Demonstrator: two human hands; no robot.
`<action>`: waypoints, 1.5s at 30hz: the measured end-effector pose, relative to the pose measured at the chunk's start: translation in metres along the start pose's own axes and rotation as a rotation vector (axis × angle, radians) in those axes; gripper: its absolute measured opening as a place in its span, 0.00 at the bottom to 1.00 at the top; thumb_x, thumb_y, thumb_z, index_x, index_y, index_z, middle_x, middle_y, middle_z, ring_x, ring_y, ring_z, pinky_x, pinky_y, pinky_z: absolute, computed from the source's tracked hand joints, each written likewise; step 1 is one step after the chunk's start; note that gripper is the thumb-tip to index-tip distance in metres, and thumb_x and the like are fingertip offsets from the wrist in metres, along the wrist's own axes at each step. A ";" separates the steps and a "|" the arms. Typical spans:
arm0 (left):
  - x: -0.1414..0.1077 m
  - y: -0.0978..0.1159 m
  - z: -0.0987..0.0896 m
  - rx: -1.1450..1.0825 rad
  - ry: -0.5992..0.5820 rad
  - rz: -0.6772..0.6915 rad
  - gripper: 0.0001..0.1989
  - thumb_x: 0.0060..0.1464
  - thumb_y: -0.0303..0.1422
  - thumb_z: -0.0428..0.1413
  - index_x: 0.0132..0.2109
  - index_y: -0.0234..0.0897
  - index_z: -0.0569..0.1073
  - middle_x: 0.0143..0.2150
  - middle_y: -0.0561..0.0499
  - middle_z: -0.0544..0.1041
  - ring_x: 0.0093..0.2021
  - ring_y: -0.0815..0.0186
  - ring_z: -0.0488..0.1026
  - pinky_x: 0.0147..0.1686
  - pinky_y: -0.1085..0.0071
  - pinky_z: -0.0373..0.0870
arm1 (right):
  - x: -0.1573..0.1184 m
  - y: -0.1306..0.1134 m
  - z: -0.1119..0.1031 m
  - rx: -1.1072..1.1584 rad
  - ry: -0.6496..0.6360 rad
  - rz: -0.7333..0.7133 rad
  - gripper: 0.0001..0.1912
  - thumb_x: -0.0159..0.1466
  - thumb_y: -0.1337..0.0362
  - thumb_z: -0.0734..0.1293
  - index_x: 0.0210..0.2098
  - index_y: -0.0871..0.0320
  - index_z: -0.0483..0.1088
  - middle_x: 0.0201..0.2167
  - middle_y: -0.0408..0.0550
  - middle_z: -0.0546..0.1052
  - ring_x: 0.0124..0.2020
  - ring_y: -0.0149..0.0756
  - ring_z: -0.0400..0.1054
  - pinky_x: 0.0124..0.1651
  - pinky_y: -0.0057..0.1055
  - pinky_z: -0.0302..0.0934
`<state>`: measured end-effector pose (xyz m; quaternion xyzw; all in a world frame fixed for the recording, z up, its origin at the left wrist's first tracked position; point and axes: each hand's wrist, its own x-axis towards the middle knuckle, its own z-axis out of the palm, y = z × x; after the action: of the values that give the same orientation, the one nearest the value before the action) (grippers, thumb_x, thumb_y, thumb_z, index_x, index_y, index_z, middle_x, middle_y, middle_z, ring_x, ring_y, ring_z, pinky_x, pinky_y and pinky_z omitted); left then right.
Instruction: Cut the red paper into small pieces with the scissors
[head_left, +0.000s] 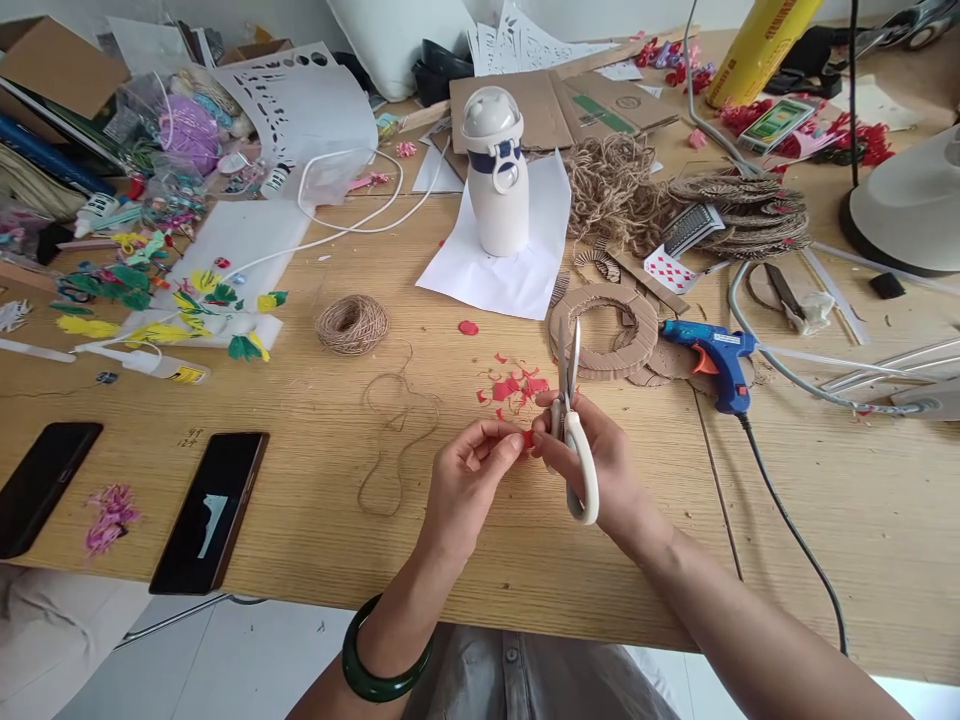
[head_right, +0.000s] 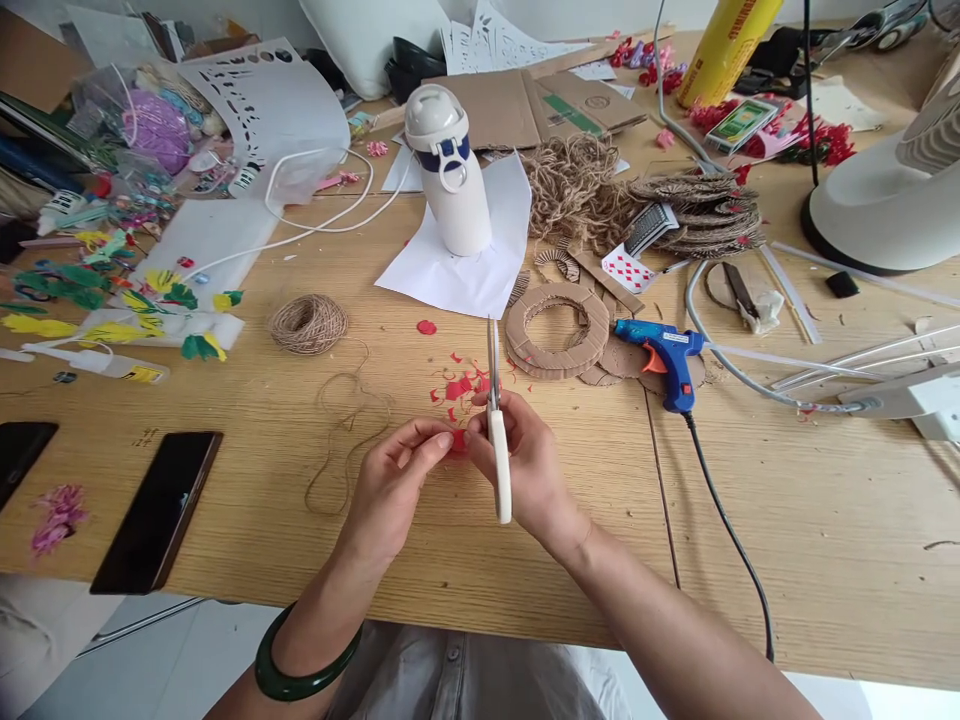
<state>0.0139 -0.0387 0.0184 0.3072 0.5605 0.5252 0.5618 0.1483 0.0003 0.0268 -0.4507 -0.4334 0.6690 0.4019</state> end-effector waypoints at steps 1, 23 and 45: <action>-0.001 -0.002 0.002 -0.016 0.009 -0.004 0.07 0.51 0.35 0.63 0.35 0.36 0.77 0.34 0.50 0.80 0.38 0.66 0.76 0.43 0.71 0.71 | 0.000 0.000 0.000 0.000 0.012 -0.003 0.18 0.56 0.59 0.73 0.42 0.57 0.66 0.29 0.41 0.72 0.25 0.28 0.62 0.28 0.28 0.58; 0.007 0.009 -0.001 -0.339 0.186 0.003 0.06 0.47 0.32 0.66 0.32 0.35 0.78 0.34 0.51 0.82 0.36 0.66 0.79 0.46 0.66 0.73 | -0.003 -0.001 0.003 -0.222 -0.266 -0.018 0.20 0.55 0.51 0.75 0.37 0.59 0.70 0.24 0.39 0.64 0.25 0.30 0.56 0.26 0.28 0.51; 0.001 0.001 -0.002 -0.081 -0.030 -0.016 0.06 0.51 0.34 0.63 0.32 0.35 0.78 0.32 0.49 0.80 0.36 0.66 0.76 0.41 0.70 0.73 | 0.001 0.003 0.001 0.012 -0.022 -0.020 0.17 0.55 0.61 0.74 0.40 0.57 0.66 0.28 0.40 0.70 0.27 0.29 0.62 0.28 0.27 0.57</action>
<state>0.0118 -0.0385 0.0183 0.2876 0.5326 0.5384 0.5863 0.1462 -0.0002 0.0238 -0.4365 -0.4385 0.6723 0.4065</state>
